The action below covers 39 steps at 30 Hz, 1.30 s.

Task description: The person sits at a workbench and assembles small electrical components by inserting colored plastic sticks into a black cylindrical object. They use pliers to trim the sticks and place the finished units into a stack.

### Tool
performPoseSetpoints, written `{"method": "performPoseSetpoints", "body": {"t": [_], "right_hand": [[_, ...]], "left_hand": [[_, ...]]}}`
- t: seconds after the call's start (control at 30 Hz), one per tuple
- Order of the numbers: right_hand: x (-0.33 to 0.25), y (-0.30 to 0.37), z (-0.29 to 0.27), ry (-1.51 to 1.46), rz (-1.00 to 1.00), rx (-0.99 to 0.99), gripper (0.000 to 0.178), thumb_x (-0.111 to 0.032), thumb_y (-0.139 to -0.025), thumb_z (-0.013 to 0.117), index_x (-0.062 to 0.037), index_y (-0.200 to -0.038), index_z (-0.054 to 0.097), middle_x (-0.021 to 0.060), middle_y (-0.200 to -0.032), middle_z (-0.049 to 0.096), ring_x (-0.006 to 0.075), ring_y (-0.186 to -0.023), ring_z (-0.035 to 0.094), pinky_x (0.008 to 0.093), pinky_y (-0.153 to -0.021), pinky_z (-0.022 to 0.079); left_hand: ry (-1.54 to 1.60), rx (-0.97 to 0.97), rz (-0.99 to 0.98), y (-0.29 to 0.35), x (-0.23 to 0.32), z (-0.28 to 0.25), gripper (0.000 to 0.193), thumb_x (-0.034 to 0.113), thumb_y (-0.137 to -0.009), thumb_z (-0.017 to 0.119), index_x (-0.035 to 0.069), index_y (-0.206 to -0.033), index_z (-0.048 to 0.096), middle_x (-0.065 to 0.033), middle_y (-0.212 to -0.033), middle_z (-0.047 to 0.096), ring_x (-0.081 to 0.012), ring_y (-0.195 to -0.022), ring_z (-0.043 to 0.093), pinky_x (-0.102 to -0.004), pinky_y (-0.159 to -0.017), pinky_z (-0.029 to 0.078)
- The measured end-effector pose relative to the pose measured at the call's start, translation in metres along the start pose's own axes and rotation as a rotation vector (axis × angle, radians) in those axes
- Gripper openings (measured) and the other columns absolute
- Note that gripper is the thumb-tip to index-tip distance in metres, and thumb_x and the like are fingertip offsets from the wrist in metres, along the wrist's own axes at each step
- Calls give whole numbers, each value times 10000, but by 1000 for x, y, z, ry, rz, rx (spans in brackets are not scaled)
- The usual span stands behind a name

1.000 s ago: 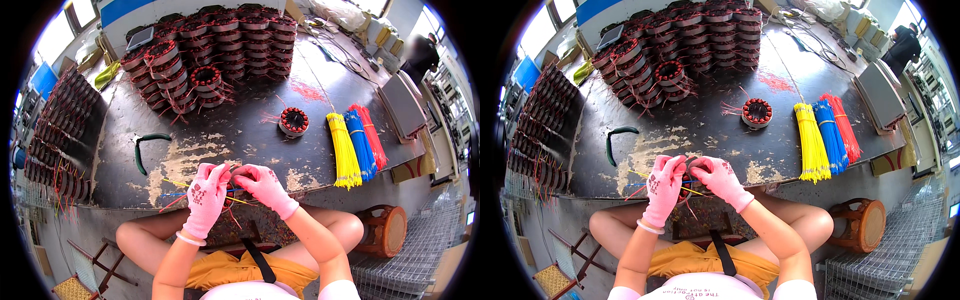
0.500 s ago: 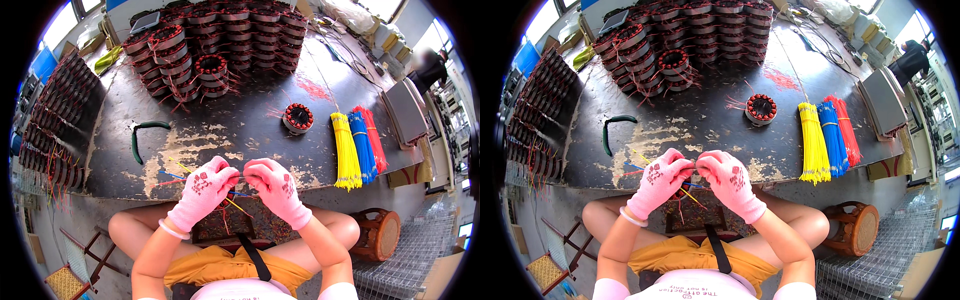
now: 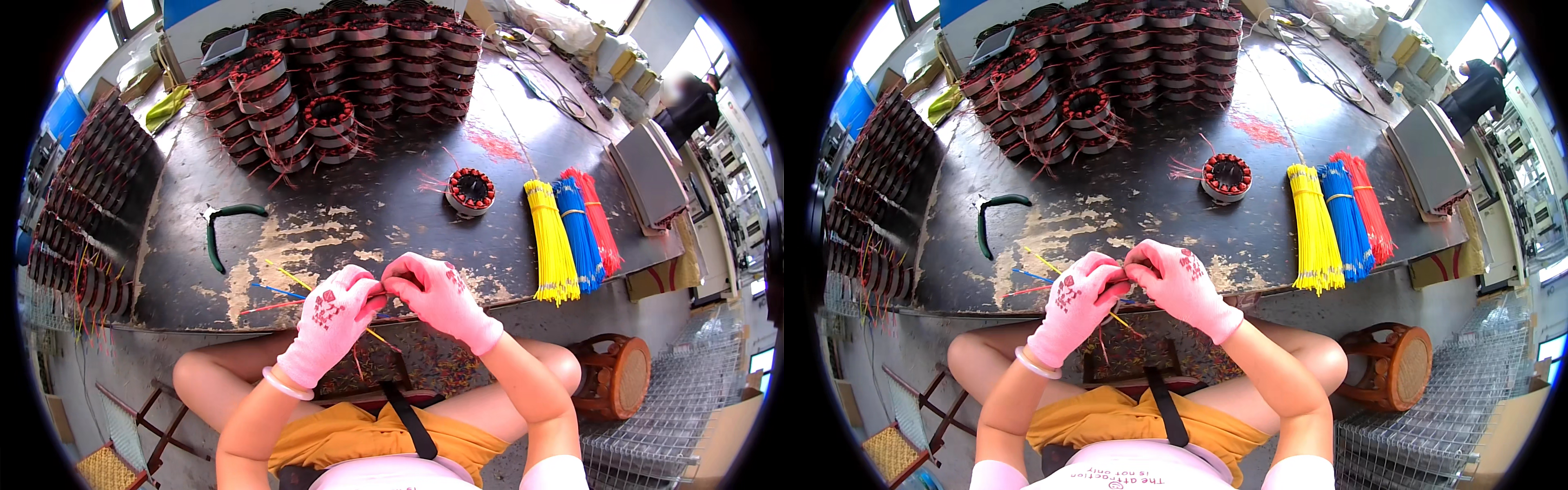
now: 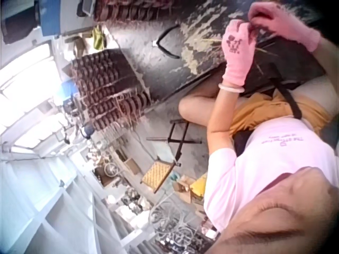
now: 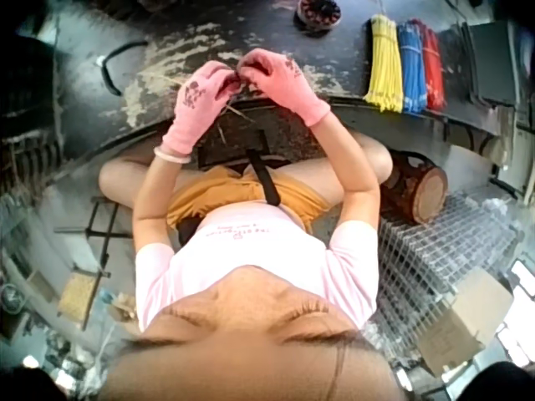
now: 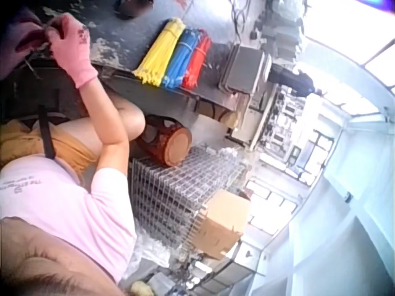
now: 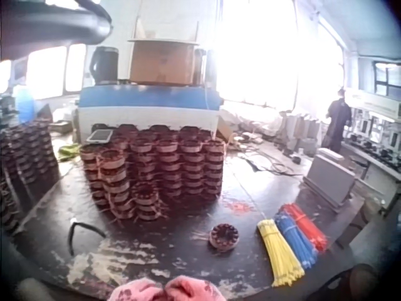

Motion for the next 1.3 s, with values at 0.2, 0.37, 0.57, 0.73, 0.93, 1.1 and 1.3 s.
{"method": "performPoseSetpoints", "body": {"t": [0.2, 0.37, 0.57, 0.73, 0.93, 1.1, 1.3], "right_hand": [[50, -3, 3, -218, 294, -82, 250, -185, -915, 696, -19, -1099, 669, 44, -913, 691, 99, -743, 607, 282, -671, 504], [1, 27, -3, 611, -462, 196, 487, -266, -818, 810, -106, -1247, 644, 61, -1193, 691, 246, -916, 683, 380, -805, 554], [13, 19, 7, 623, -363, 50, 330, -267, -904, 718, -48, -1147, 675, 67, -1070, 720, 256, -892, 695, 352, -775, 549], [37, 8, 11, -144, 358, -329, 294, -260, -995, 555, -5, -1011, 700, 47, -773, 686, 103, -695, 616, 295, -654, 511], [6, 17, 2, 433, -308, -94, 194, -185, -900, 698, -85, -1058, 644, 66, -987, 658, 281, -904, 666, 367, -745, 525], [-7, 25, 8, 940, -668, 64, 278, -241, -848, 722, -142, -1094, 640, 0, -1024, 604, 199, -898, 623, 361, -774, 503], [14, 8, 4, 231, -122, -14, 167, -214, -927, 667, -48, -931, 685, 42, -821, 673, 236, -752, 672, 347, -665, 508]], "left_hand": [[0, 21, 42, -1, 0, 10, 165, 84, -801, 782, 77, -946, 703, -70, -988, 673, -300, -895, 670, -397, -750, 550], [30, -15, 26, 0, -3, 8, 161, 85, -818, 768, 63, -962, 699, -80, -997, 673, -307, -918, 666, -404, -775, 548], [71, -22, 37, -2, -3, 10, 134, 73, -842, 744, 55, -961, 685, -90, -992, 669, -314, -919, 664, -408, -780, 548], [69, -29, 37, -1, -4, 10, 126, 49, -835, 725, 64, -951, 678, -89, -970, 661, -318, -903, 665, -419, -772, 547], [103, -32, 14, -1, -6, 10, 118, 74, -839, 732, 59, -946, 684, -92, -969, 669, -329, -888, 666, -419, -775, 545], [105, -32, 1, 0, -7, 11, 132, 103, -847, 737, 51, -957, 685, -95, -985, 674, -333, -895, 665, -419, -783, 544], [85, -36, 29, -1, -7, 11, 140, 73, -836, 735, 57, -964, 681, -93, -991, 672, -329, -901, 666, -420, -778, 545]]}}
Point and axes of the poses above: each hand's wrist, its own y-axis away from the middle knuckle, its own z-axis out of the palm, x = y × z, the point moved 6 cm from there along -y, towards the middle knuckle
